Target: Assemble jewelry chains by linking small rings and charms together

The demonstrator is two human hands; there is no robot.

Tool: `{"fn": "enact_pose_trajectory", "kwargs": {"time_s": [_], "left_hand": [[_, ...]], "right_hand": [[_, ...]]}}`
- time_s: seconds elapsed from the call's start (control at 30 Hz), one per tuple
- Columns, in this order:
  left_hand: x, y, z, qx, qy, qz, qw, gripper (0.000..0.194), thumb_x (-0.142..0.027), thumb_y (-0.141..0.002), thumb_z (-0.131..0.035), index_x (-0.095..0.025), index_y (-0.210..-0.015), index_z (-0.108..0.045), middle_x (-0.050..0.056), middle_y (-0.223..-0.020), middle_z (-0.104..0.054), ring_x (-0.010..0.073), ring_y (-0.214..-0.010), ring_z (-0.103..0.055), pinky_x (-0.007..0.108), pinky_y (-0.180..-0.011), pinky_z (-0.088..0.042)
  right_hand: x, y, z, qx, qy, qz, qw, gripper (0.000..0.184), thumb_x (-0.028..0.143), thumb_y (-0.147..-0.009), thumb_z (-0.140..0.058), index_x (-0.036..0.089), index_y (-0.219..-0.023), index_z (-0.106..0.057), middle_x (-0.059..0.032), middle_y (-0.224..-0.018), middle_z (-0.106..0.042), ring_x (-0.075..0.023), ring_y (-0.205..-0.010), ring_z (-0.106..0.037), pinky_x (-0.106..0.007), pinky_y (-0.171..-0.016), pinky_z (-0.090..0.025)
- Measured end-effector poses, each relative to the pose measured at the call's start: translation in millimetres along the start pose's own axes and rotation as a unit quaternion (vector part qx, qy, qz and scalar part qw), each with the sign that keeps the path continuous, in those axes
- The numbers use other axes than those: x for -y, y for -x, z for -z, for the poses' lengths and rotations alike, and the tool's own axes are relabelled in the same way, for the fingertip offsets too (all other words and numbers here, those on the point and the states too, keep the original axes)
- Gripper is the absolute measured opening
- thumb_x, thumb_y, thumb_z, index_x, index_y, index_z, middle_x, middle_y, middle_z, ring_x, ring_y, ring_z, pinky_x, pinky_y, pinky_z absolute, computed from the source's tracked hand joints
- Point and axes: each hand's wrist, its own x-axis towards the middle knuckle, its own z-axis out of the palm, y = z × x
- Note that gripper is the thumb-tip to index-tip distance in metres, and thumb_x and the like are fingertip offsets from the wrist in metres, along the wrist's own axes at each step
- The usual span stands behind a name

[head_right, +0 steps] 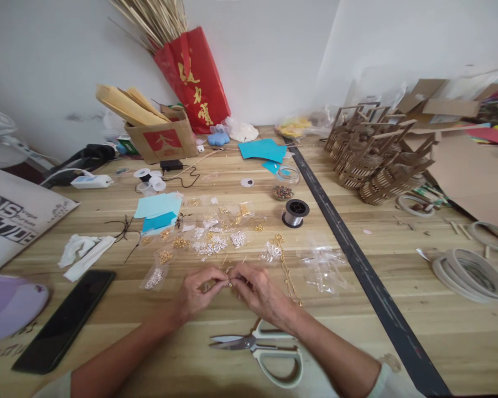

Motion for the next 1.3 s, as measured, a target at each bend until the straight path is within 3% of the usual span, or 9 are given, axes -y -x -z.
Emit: {"fn": "enact_pose_trajectory", "kwargs": {"time_s": [0.4,1.0,1.3], "left_hand": [[-3.3,-1.4,0.6,0.004,0.01,0.016,1.0,0.01,-0.011,-0.083,-0.061,-0.015,-0.075,-0.066,0.002,-0.065,-0.071,0.0118,-0.056,-0.064,0.019,-0.056,-0.049],[-6.5,-4.3,3.2,0.019,0.112,0.145,0.983,0.007,-0.015,-0.081,-0.062,-0.014,-0.074,-0.065,0.003,-0.066,-0.07,0.0133,-0.061,-0.065,0.021,-0.061,-0.052],[-6.3,-5.5,3.5,0.018,0.144,0.177,0.973,0.008,-0.016,-0.08,-0.062,-0.014,-0.073,-0.064,0.003,-0.066,-0.068,0.0131,-0.061,-0.063,0.022,-0.061,-0.05]], "right_hand": [[1.0,1.3,-2.3,0.01,-0.043,-0.035,0.998,0.012,0.02,-0.095,-0.045,0.018,-0.086,-0.054,0.0027,-0.061,-0.06,-0.0105,-0.055,-0.054,-0.02,-0.052,-0.039],[3.8,-1.5,-4.0,0.001,-0.115,-0.058,0.992,0.014,0.028,-0.094,-0.047,0.017,-0.089,-0.053,0.0002,-0.064,-0.063,-0.0124,-0.057,-0.06,-0.023,-0.053,-0.044],[2.6,-1.5,-4.0,0.009,-0.145,-0.079,0.986,0.016,0.028,-0.093,-0.05,0.015,-0.095,-0.058,-0.0012,-0.065,-0.064,-0.0121,-0.058,-0.06,-0.022,-0.053,-0.042]]}}
